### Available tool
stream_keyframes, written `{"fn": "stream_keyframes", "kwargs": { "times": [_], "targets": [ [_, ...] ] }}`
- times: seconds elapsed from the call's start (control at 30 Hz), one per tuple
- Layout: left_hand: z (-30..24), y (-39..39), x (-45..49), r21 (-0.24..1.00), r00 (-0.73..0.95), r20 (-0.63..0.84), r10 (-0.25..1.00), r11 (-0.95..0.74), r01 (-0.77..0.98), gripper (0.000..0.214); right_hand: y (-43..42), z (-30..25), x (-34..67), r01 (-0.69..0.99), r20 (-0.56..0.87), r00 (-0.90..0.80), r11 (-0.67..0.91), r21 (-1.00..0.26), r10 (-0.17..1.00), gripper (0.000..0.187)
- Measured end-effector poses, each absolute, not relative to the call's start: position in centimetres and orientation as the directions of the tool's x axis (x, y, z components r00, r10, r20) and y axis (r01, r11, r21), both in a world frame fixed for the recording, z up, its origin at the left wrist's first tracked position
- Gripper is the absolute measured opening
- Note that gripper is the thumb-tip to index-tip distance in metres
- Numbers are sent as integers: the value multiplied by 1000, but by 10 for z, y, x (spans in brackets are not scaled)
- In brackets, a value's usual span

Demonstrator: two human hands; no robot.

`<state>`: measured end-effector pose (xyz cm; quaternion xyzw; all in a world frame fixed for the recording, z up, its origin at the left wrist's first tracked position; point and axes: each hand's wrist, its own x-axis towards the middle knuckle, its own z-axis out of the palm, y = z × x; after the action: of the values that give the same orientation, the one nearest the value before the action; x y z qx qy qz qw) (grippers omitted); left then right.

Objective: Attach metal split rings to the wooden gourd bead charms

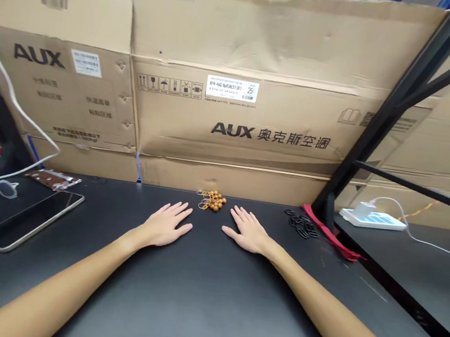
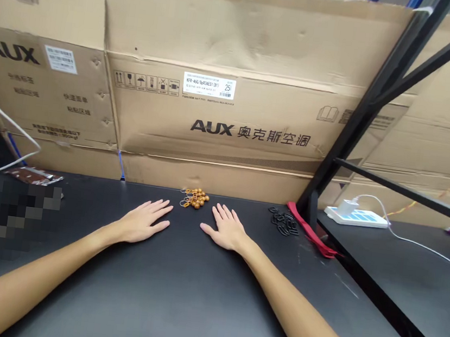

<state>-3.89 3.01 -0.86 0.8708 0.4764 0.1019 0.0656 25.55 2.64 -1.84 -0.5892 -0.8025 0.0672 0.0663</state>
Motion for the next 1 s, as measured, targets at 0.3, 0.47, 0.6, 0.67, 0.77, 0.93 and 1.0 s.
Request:
{"fn": "stream_keyframes", "kwargs": {
  "times": [0.3,0.47,0.6,0.67,0.77,0.93,1.0],
  "targets": [
    [-4,27,-36,174,511,63,857,-514,840,69,26,-16,254,947,-11,-286,281,-152,958,96],
    [-2,26,-36,169,510,59,858,-512,842,69,26,-17,254,948,-8,-285,281,-152,958,97],
    [-3,27,-36,166,517,61,854,-519,838,70,25,-17,254,946,-7,-290,285,-155,957,98],
    [-4,28,-36,170,515,59,855,-517,839,70,25,-16,253,945,-7,-290,285,-160,957,98],
    [-5,29,-37,178,514,62,856,-516,838,70,24,-15,253,946,-8,-287,282,-161,958,97],
    [-6,28,-37,171,518,65,853,-521,836,71,24,-14,254,946,-6,-288,284,-156,958,96],
    [-4,27,-36,171,517,56,854,-518,838,73,23,-14,253,946,-6,-287,283,-158,958,96]
  ]
}}
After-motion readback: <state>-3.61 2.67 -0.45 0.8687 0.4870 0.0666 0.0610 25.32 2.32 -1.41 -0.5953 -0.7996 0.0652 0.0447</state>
